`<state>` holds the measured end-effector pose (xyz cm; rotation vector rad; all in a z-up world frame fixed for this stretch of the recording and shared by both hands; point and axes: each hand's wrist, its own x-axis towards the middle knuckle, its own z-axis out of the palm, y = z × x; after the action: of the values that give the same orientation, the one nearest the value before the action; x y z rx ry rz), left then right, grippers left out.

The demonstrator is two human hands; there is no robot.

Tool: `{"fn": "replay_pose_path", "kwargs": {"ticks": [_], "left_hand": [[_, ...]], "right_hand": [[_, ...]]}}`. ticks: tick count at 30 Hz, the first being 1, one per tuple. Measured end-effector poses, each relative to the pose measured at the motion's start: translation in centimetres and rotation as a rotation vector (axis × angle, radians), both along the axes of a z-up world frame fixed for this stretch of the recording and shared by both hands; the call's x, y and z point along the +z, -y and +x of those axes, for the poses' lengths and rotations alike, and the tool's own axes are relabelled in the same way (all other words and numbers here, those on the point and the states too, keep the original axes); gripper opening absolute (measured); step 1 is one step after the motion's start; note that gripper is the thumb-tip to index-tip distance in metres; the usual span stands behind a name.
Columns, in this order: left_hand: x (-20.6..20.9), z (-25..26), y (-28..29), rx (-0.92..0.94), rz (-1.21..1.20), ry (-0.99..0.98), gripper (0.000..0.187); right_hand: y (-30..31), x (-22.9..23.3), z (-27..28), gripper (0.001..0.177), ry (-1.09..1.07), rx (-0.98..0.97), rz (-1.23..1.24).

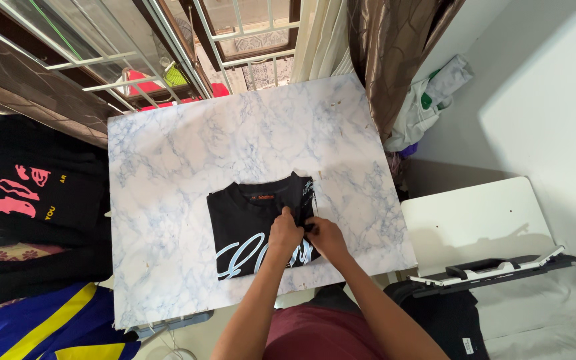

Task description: The person folds a black t-shirt on a table by tucking in the sleeves and folding the sides toward the center.

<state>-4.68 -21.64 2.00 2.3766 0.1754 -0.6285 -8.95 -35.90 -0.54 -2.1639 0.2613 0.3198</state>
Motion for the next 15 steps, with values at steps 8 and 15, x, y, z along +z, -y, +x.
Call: {"fn": "replay_pose_path", "kwargs": {"ticks": [8, 15], "left_hand": [[-0.1, 0.2, 0.1, 0.007, 0.0, -0.01, 0.053], [-1.1, 0.2, 0.2, -0.021, 0.008, 0.016, 0.044]], "right_hand": [[-0.6, 1.8, 0.2, 0.061, -0.01, 0.151, -0.242], [0.2, 3.4, 0.2, 0.075, 0.1, 0.238, -0.324]]}}
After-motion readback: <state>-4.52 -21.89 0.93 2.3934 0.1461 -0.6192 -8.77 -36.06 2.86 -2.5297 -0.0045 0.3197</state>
